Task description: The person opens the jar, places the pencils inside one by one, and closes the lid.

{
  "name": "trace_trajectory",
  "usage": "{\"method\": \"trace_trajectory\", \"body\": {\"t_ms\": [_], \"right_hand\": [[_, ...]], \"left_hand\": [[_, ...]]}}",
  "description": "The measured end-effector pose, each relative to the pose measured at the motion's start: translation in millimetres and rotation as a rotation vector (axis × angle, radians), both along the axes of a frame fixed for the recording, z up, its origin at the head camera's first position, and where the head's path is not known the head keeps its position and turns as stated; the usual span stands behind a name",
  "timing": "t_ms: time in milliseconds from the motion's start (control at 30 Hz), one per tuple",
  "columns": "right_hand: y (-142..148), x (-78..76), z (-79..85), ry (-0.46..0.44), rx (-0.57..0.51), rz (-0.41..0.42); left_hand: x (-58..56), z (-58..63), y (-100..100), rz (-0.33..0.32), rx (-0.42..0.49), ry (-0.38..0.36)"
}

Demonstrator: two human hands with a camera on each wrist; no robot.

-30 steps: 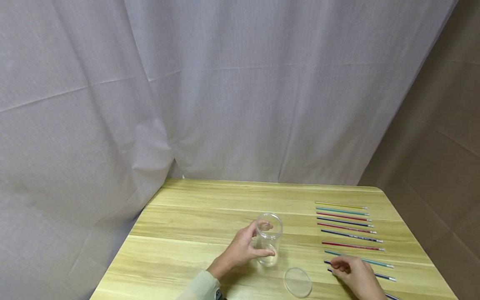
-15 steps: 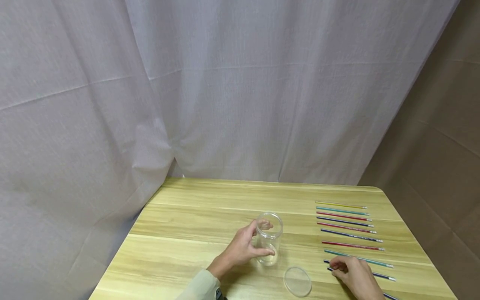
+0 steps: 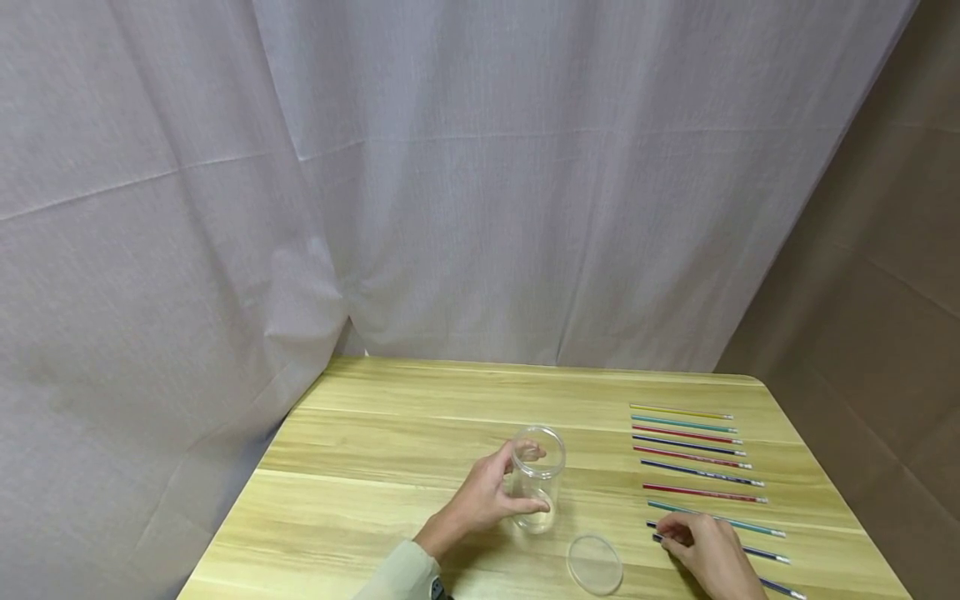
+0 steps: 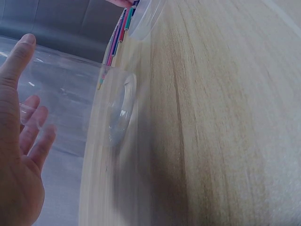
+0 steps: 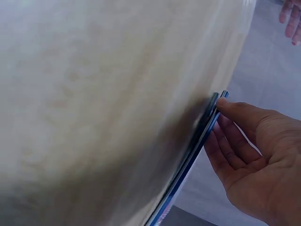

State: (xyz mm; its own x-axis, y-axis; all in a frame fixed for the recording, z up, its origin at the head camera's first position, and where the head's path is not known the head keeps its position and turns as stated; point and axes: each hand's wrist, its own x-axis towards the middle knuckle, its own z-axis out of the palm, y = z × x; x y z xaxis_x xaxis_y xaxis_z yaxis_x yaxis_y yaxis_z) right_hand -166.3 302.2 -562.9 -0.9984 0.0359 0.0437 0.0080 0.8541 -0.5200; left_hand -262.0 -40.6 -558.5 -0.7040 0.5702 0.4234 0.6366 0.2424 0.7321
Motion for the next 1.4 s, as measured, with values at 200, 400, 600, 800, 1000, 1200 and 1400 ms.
{"method": "trace_trajectory", "body": {"t_ms": [200, 400, 600, 800, 1000, 1200, 1400], "right_hand": [[-8, 3.3, 13.8, 0.071, -0.019, -0.005], [-17, 6.2, 28.9, 0.202, -0.032, 0.025], [-25, 8.1, 39.8, 0.401, -0.037, 0.060], [-34, 7.6, 55.1, 0.520, -0.067, 0.067], [-42, 4.3, 74.7, 0.593, -0.130, 0.100], [-51, 1.6, 96.9, 0.604, -0.223, 0.122], [-61, -0.5, 122.7, 0.607, -0.361, 0.138]], "left_hand": [[0.1, 0.5, 0, -0.004, 0.000, 0.004], [0.0, 0.3, 0, -0.007, 0.003, 0.010], [0.2, 0.0, 0, -0.003, 0.001, 0.013], [-0.3, 0.3, 0, -0.004, 0.002, 0.016], [0.3, 1.4, 0, -0.002, -0.001, 0.009], [0.8, 1.1, 0, 0.001, -0.005, 0.006], [0.7, 1.1, 0, 0.001, -0.005, 0.006]]}}
